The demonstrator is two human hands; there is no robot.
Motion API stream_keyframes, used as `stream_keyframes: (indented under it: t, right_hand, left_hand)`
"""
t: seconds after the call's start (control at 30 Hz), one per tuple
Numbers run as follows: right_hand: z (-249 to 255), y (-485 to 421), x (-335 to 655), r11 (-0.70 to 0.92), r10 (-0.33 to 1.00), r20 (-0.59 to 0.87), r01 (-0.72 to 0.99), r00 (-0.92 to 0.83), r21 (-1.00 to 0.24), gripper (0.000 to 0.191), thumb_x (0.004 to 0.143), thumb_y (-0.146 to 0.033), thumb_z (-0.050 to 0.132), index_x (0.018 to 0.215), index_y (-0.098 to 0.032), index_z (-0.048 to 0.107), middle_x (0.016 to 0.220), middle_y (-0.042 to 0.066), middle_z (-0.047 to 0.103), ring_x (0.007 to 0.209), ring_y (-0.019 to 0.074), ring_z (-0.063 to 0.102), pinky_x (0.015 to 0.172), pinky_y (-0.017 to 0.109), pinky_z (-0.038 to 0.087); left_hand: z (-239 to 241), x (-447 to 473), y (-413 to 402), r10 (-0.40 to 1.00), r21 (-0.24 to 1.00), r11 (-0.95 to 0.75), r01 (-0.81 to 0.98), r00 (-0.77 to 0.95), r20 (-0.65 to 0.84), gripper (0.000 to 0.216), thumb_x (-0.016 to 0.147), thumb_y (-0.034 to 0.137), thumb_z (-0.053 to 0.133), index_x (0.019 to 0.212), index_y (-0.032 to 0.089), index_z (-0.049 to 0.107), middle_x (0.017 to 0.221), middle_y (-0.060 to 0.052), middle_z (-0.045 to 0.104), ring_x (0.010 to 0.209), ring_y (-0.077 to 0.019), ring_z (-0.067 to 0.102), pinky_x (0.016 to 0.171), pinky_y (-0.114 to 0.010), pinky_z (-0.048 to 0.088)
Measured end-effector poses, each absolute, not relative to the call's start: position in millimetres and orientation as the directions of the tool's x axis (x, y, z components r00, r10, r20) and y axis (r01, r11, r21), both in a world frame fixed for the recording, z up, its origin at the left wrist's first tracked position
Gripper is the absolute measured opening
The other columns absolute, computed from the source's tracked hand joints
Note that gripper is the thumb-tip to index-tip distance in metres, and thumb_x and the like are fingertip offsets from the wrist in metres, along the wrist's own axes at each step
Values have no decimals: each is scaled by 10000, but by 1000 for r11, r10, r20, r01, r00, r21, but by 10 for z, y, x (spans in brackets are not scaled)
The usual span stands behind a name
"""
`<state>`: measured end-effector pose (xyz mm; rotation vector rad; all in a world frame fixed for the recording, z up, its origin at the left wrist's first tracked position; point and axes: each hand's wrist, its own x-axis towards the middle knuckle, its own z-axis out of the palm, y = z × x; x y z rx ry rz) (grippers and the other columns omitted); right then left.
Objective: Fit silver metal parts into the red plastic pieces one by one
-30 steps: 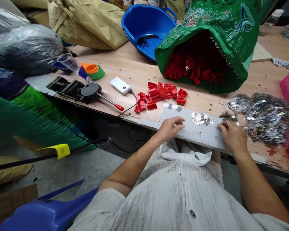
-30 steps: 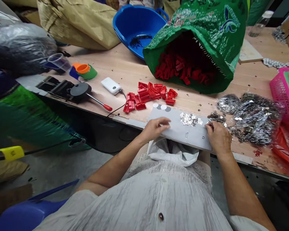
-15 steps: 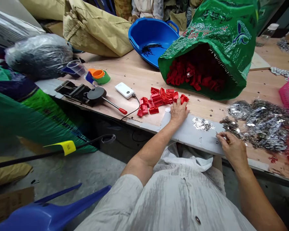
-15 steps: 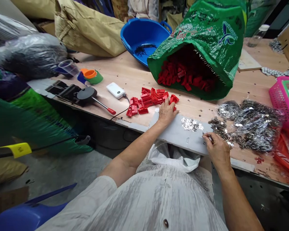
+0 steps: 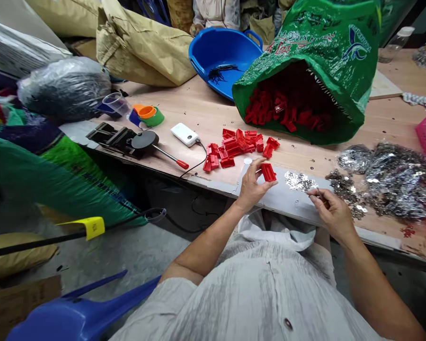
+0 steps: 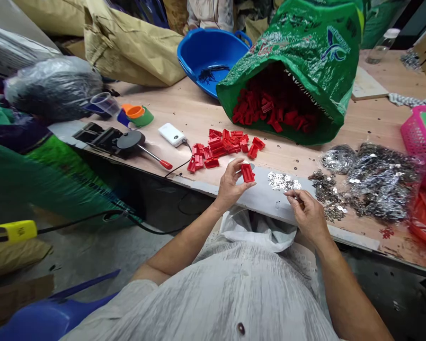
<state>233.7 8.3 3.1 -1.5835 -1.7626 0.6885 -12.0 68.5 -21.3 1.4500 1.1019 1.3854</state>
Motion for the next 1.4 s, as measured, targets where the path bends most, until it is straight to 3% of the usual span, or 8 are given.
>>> stream_keyframes:
  t: [0.2, 0.53, 0.63, 0.77, 0.97, 1.13, 1.27, 1.4]
  right_hand:
    - [212, 103, 2072, 207, 978, 190, 542, -88, -814, 160, 907, -366, 620, 975, -221, 614, 862, 24, 692, 672, 147, 583, 638, 270, 454]
    - [368, 88, 1957, 304, 952, 273, 507, -138, -807, 99, 917, -309, 633, 926, -219, 673, 811, -4, 683, 588, 104, 512, 574, 243, 413]
    - [328, 62, 1964, 299, 954, 271, 509, -130, -807, 102, 915, -309, 637, 919, -213, 672, 795, -4, 680, 577, 102, 507, 566, 244, 415]
    - [300, 30, 1976, 286, 958, 261, 515, -122, -808, 107, 918, -305, 632, 930, -209, 679, 791, -3, 685, 558, 98, 498, 550, 244, 413]
    - [319, -33, 1971, 304, 952, 275, 530, -135, -791, 76, 917, -272, 635, 933, -217, 685, 799, -3, 698, 557, 99, 521, 543, 244, 423]
    - [303, -65, 1933, 397, 917, 345, 531, -200, -749, 41, 917, -244, 641, 918, -219, 673, 825, 9, 714, 644, 126, 600, 593, 260, 461]
    - [253, -67, 1901, 446, 895, 369, 541, -251, -713, 38, 929, -224, 627, 944, -221, 662, 848, 21, 711, 699, 142, 624, 629, 276, 479]
    - [232, -64, 1859, 485, 874, 386, 556, -294, -675, 63, 946, -224, 590, 940, -214, 652, 834, 34, 702, 708, 155, 632, 638, 289, 486]
  left_hand:
    - [-105, -23, 338, 988, 937, 31, -349, 153, 24, 728, 550, 226, 930, 1178, 218, 560, 1210, -59, 589, 1159, -211, 586, 1028, -375, 501]
    - [46, 47, 83, 923, 804, 344, -484, 331, -196, 738, 610, 199, 893, 1204, 292, 465, 1274, -61, 548, 919, -213, 727, 722, -295, 573]
    - [91, 55, 72, 908, 750, 396, -530, 345, -236, 750, 611, 207, 905, 1213, 273, 463, 1227, -61, 596, 924, -193, 732, 853, -333, 564]
    - [121, 55, 76, 904, 695, 414, -588, 355, -238, 531, 759, 401, 811, 1152, 241, 492, 1166, -61, 643, 950, -216, 733, 957, -453, 545]
    - [31, 72, 67, 947, 795, 285, -535, 285, -147, 616, 697, 313, 861, 1214, 281, 529, 1010, 10, 642, 960, -206, 719, 918, -438, 574]
    - [-97, 72, 45, 983, 974, -117, -196, 115, 141, 438, 680, 382, 868, 1026, 201, 671, 1031, -52, 651, 1002, -203, 681, 914, -359, 559]
    - [-105, 73, 43, 893, 891, -450, 63, 32, 449, 387, 701, 391, 849, 1002, 209, 685, 946, -33, 671, 936, -166, 647, 1063, -463, 492]
    - [-87, 83, 37, 817, 805, -575, 144, 59, 573, 386, 733, 389, 823, 1043, 213, 675, 931, -28, 707, 894, -160, 638, 1095, -535, 467]
